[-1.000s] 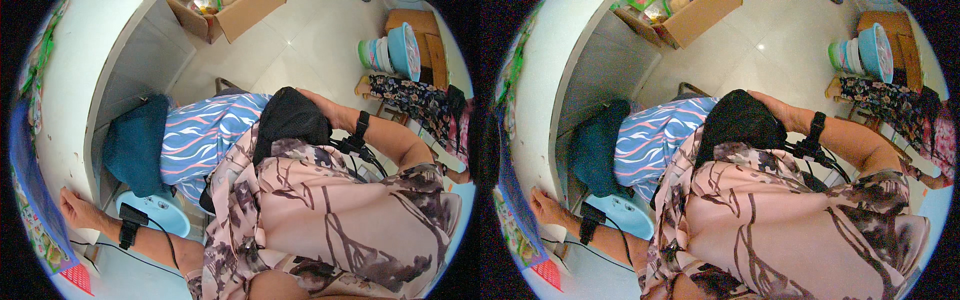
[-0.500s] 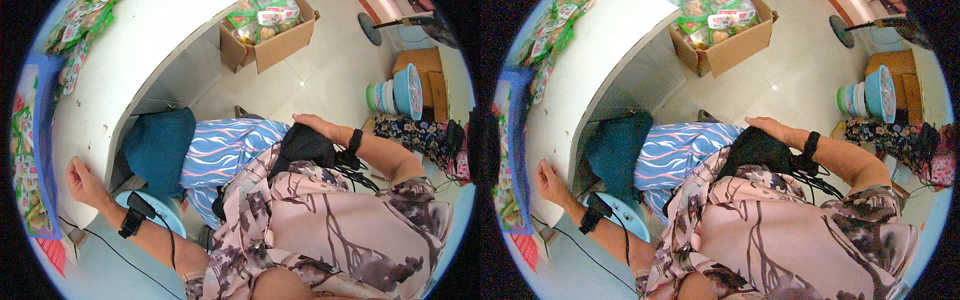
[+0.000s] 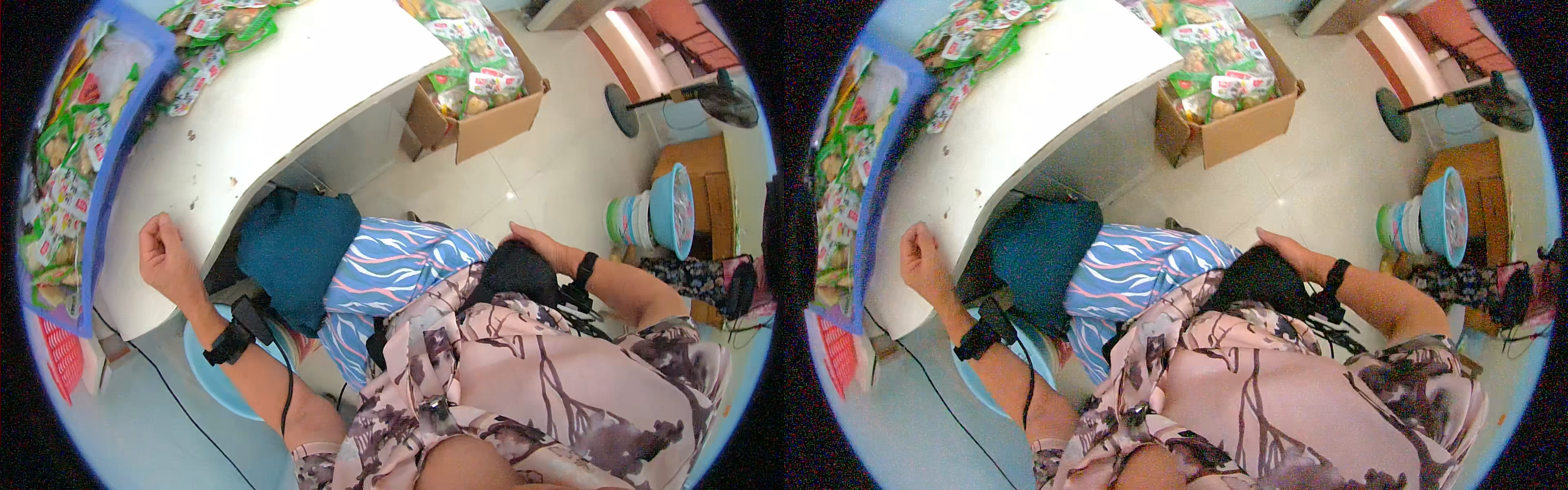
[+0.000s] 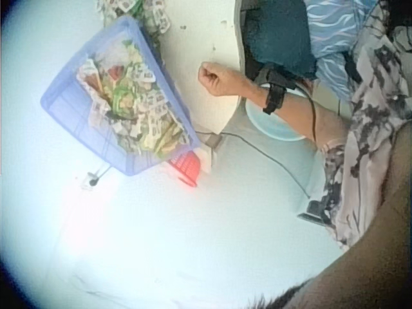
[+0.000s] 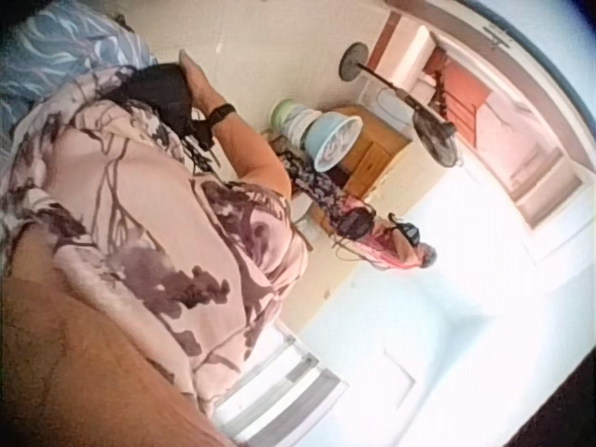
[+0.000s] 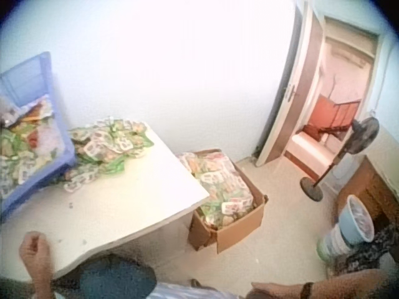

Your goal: Packing individual small food packets from a container into a larger clear plastic zipper bag.

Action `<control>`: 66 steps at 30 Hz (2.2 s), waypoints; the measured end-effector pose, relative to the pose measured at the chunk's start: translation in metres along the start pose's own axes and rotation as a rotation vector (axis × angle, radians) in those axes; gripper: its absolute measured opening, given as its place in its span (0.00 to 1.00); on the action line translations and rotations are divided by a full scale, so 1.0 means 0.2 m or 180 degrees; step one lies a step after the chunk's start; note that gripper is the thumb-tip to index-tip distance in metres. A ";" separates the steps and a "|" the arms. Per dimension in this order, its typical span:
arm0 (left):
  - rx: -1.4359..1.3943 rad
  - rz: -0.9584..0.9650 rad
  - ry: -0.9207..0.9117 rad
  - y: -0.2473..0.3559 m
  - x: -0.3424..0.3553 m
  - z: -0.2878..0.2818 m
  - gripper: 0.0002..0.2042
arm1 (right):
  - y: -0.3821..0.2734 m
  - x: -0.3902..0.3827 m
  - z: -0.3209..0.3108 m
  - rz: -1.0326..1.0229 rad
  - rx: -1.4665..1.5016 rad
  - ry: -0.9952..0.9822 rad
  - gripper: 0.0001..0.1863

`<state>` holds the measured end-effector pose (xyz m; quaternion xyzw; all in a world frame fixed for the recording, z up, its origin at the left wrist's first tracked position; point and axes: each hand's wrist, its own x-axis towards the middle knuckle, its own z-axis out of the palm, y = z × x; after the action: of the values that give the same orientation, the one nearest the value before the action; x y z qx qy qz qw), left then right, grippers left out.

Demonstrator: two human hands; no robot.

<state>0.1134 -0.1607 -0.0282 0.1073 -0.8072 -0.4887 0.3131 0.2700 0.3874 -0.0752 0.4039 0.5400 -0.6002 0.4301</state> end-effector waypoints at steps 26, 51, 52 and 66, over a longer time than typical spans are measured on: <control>-0.0174 -0.0140 0.0130 0.11 -0.02 0.00 0.05 | -0.25 0.03 -0.16 0.0424 -0.2084 0.0179 0.34; -0.0195 -0.0167 0.0256 0.20 -0.02 -0.05 0.05 | -1.95 -0.50 2.37 -0.7253 -0.5404 0.1154 0.12; -0.0232 -0.0177 0.0259 0.20 -0.02 -0.06 0.04 | -1.95 -0.48 2.41 -0.7088 -0.5653 0.1354 0.08; -0.0017 -0.0071 0.0225 0.25 0.00 -0.07 0.05 | -2.17 -0.55 2.44 -0.7618 -0.5028 0.1969 0.09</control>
<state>0.1292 -0.1457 0.0194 0.1327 -0.7931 -0.4902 0.3363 -0.1194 -0.0703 0.2036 -0.5006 0.7955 -0.0373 -0.3393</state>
